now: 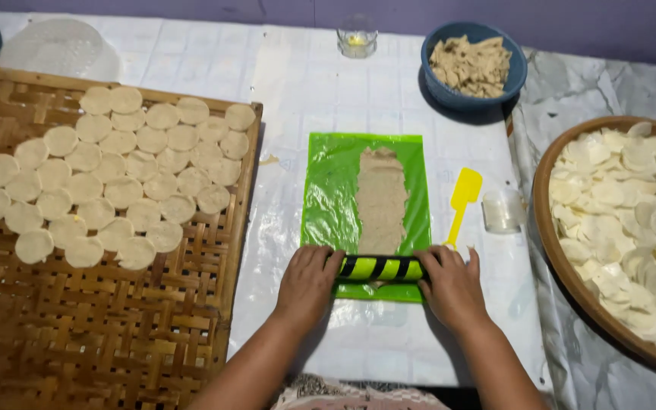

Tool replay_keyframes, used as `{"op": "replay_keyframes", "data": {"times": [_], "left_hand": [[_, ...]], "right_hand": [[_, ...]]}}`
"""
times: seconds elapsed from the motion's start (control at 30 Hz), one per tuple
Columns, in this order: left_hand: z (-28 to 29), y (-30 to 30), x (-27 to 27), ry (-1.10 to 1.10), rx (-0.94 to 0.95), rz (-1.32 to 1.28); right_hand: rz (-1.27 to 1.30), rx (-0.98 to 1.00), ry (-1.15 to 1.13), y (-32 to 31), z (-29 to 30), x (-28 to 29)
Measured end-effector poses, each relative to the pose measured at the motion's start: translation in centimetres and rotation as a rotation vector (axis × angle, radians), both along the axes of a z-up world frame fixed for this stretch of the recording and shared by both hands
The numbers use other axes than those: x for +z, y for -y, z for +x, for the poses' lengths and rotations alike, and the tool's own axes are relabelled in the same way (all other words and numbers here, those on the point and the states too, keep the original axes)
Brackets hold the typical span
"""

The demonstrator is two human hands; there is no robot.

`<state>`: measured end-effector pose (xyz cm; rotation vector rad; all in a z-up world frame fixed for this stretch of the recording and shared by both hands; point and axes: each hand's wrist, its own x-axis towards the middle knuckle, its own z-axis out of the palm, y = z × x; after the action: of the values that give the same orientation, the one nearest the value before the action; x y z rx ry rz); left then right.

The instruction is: Preparing small circular dough pieces by scraping them off a surface and placing them on a bamboo tray for drying or further processing.

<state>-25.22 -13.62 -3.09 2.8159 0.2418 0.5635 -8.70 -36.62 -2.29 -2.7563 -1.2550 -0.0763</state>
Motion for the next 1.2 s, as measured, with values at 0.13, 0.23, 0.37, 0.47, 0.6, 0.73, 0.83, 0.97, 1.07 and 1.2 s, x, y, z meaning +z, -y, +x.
{"op": "replay_keyframes", "data": {"times": [0.13, 0.23, 0.37, 0.47, 0.6, 0.73, 0.83, 0.97, 1.07, 1.2], "left_hand": [[1.0, -1.1, 2.7, -0.063, -0.007, 0.016], [1.5, -1.5, 3.0, -0.095, -0.040, -0.032], [0.8, -0.7, 1.6, -0.098, -0.025, -0.081], [1.2, -1.0, 2.0, -0.060, -0.040, -0.092], [3.5, -1.6, 1.9, -0.026, 0.065, -0.160], [5.4, -2.0, -2.6, -0.167, 0.036, -0.026], [8.3, -3.0, -2.7, -0.139, 0.085, -0.086], [14.3, -6.5, -1.7, -0.184, 0.103, -0.083], [17.7, -8.6, -1.9, -0.167, 0.128, -0.063], [19.9, -10.1, -2.1, -0.221, 0.144, -0.072]], "right_hand": [[0.023, -0.008, -0.118, 0.3, 0.7, 2.9], [0.032, -0.035, -0.212, 0.5, 0.7, 2.8], [0.119, 0.049, -0.055, 0.8, -0.5, 0.5], [0.140, 0.045, -0.006, 0.5, -0.5, 0.8], [0.218, -0.077, -0.012, -2.3, -0.8, 2.2], [0.066, -0.102, 0.117, -3.4, 1.0, -5.2], [0.125, -0.135, 0.044, -5.3, 3.9, -5.4], [0.029, -0.174, 0.003, -9.5, 9.9, -4.3], [0.033, -0.164, -0.054, -11.9, 13.7, -4.1], [-0.033, -0.166, -0.164, -13.9, 16.6, -3.5]]}}
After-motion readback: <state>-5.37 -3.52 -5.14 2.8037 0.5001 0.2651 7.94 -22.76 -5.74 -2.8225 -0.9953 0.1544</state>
